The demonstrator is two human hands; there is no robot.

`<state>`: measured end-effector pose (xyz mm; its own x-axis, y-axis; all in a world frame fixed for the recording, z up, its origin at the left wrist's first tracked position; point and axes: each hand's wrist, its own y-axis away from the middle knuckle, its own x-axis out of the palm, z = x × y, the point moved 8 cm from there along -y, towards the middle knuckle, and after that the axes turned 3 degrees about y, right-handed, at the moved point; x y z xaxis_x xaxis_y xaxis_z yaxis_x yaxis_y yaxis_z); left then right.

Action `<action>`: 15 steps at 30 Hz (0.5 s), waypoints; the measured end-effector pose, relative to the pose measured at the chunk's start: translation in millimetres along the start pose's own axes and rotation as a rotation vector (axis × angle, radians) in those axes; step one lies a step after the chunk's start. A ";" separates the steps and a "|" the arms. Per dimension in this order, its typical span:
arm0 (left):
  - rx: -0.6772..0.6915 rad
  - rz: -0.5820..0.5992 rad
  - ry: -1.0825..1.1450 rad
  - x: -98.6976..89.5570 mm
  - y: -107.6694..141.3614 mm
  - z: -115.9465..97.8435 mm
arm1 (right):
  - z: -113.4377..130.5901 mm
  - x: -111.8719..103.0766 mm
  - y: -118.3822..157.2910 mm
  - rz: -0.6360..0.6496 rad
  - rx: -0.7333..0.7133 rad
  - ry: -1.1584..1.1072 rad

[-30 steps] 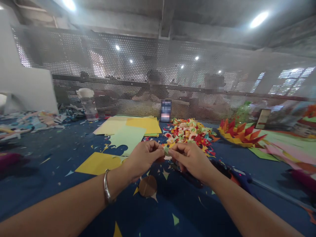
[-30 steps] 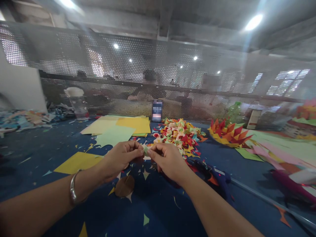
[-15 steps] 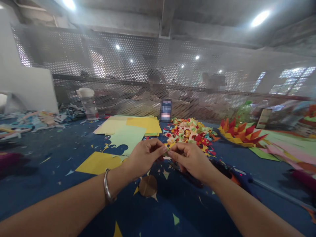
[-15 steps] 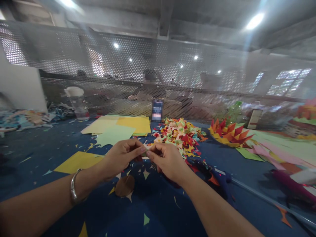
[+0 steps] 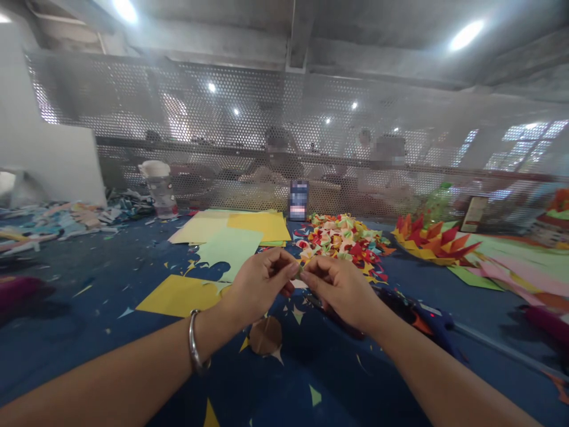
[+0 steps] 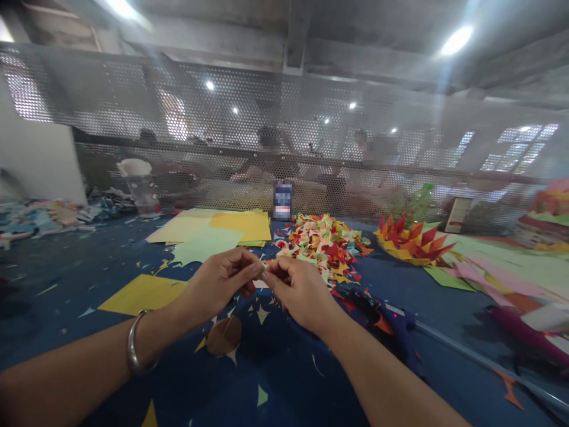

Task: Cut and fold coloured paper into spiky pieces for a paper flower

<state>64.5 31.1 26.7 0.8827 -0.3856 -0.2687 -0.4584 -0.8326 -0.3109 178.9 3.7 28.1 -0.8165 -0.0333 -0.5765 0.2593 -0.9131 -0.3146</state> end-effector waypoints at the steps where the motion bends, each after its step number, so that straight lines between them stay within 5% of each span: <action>1: -0.026 0.002 0.049 0.0 -0.8 4.4 | 0.3 -1.2 0.1 -0.015 -0.015 0.050; 15: -0.113 -0.089 0.256 -4.0 -1.0 20.3 | 14.6 -4.7 2.6 -0.128 -0.156 0.406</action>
<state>59.3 41.5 9.6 0.9231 -0.3846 -0.0016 -0.3759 -0.9011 -0.2160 175.9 -4.5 41.0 -0.5861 0.2661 -0.7653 0.2696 -0.8266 -0.4940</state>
